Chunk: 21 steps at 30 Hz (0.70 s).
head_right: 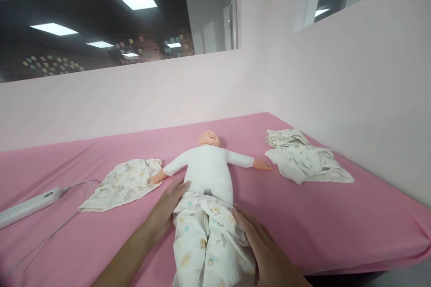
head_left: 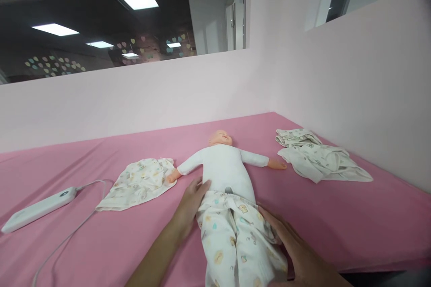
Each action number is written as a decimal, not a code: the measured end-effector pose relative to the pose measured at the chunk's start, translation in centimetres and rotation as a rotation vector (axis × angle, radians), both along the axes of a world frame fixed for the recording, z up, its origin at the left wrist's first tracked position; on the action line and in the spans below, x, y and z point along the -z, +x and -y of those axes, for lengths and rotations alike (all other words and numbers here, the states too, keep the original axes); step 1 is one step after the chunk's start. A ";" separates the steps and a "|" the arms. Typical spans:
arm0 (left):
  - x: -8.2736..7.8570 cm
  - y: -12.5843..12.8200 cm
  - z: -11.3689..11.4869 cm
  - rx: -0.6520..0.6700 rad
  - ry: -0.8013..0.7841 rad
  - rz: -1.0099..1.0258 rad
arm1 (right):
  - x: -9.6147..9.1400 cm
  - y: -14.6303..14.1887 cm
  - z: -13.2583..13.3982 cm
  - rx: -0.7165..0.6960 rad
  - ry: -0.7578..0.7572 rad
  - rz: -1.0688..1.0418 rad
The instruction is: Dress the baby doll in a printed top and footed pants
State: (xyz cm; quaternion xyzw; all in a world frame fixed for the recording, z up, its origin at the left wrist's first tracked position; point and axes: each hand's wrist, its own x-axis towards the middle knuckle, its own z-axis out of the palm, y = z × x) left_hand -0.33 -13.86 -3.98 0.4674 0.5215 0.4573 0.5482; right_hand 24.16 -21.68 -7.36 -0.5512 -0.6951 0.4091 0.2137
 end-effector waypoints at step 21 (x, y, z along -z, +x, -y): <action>4.9 -0.4 8.3 -0.058 0.589 -0.793 | 5.6 0.4 -0.5 -0.032 0.346 -0.090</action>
